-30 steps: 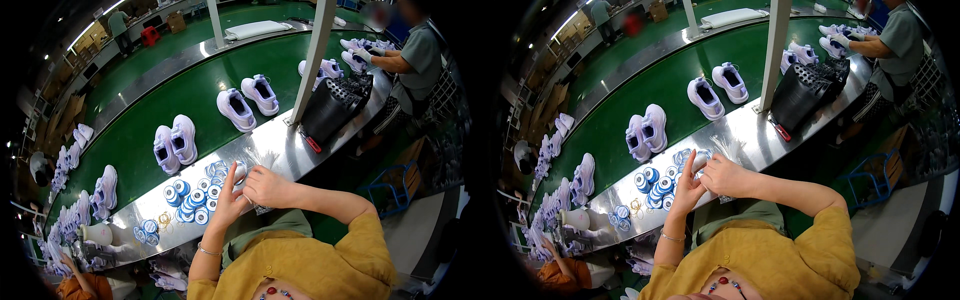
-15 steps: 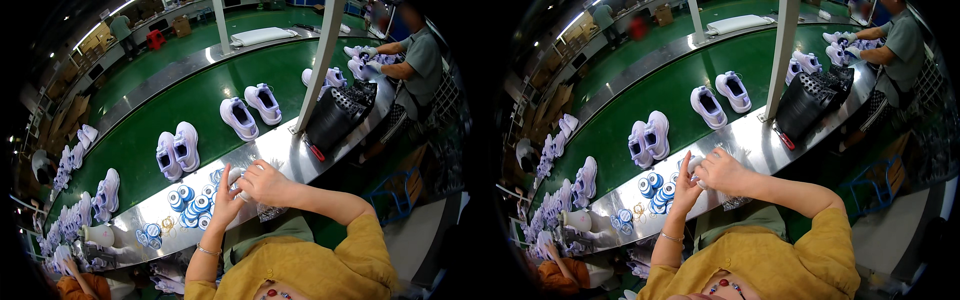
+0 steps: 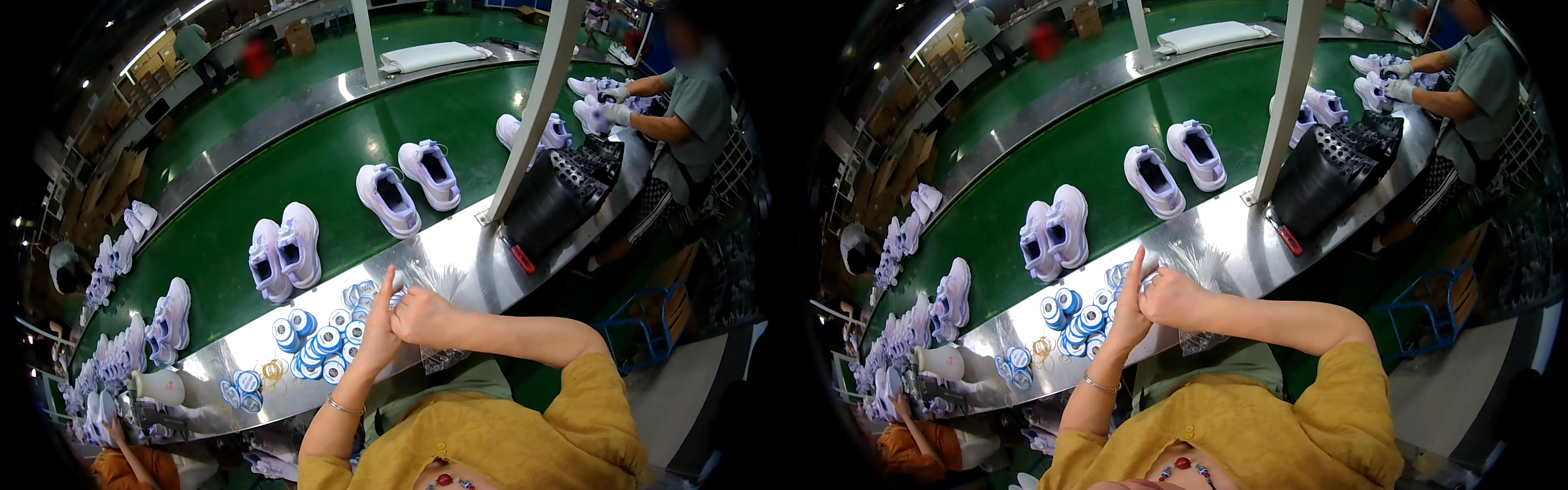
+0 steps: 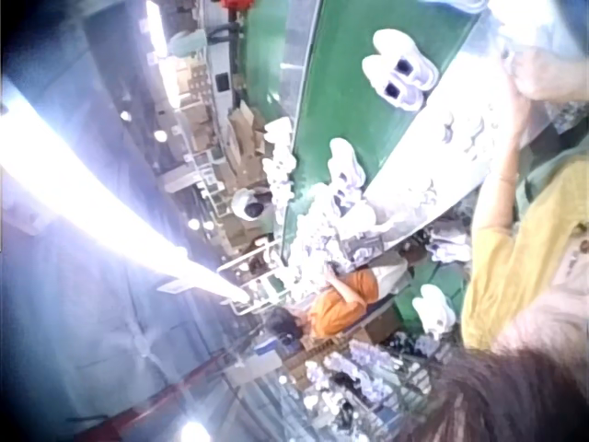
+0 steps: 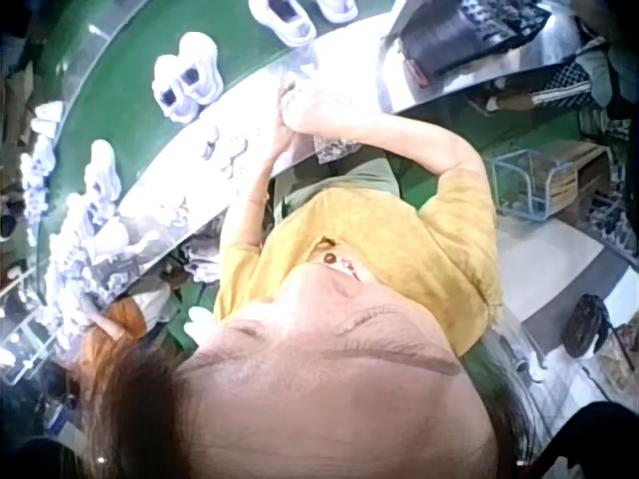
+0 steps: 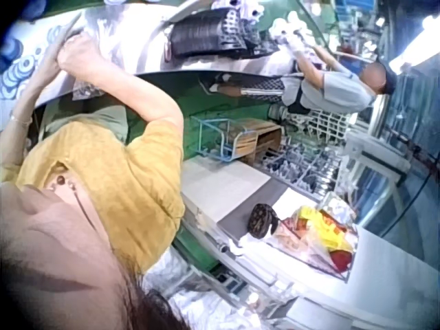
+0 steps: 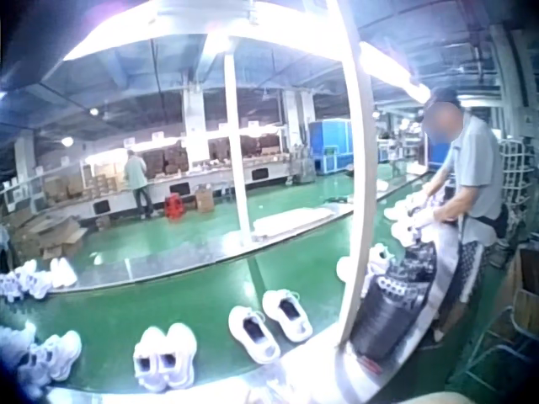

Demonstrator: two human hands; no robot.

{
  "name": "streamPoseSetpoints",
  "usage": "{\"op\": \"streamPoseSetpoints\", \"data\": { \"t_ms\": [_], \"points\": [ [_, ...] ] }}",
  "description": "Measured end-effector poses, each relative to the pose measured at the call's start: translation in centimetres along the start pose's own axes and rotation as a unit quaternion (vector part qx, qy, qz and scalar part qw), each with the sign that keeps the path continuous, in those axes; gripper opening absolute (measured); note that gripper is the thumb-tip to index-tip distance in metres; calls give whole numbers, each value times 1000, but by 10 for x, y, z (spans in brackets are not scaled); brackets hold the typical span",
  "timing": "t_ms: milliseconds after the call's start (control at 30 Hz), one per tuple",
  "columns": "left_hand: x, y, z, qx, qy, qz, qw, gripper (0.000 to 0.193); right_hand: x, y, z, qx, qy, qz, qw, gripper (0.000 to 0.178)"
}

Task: The person attaches small circular tags to the tongue of white sneakers on a moving conveyor belt. They pick up each tag, place it on the shoe, and secure it with a small fastener. The person also briefly retrieves a wipe from a bag and returns to the assembly line.

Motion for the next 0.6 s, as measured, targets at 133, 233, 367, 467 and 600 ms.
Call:
{"op": "streamPoseSetpoints", "data": {
  "t_ms": [133,233,367,467,600],
  "points": [
    [-17,2,-18,26,45,51,997,90,22,9,-10,33,-38,-64,997,12],
    [-26,5,-20,48,123,136,982,93,44,8,-5,47,-54,-62,996,9],
    [-25,-3,-26,23,80,158,984,92,53,-10,3,71,21,-21,997,6],
    [-20,-2,-24,8,54,121,991,92,45,-12,3,80,22,-34,996,5],
    [-17,-6,-26,-18,28,25,999,93,36,-14,3,39,1,-28,999,5]
  ]
}}
Point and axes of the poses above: each hand's wrist, its own z-axis away from the middle knuckle, its own y-axis out of the back of the hand, x = y × z, the point moved 3 cm from there along -z, towards the middle knuckle, and after that the axes turned 4 degrees about x, right-handed, at the moved point
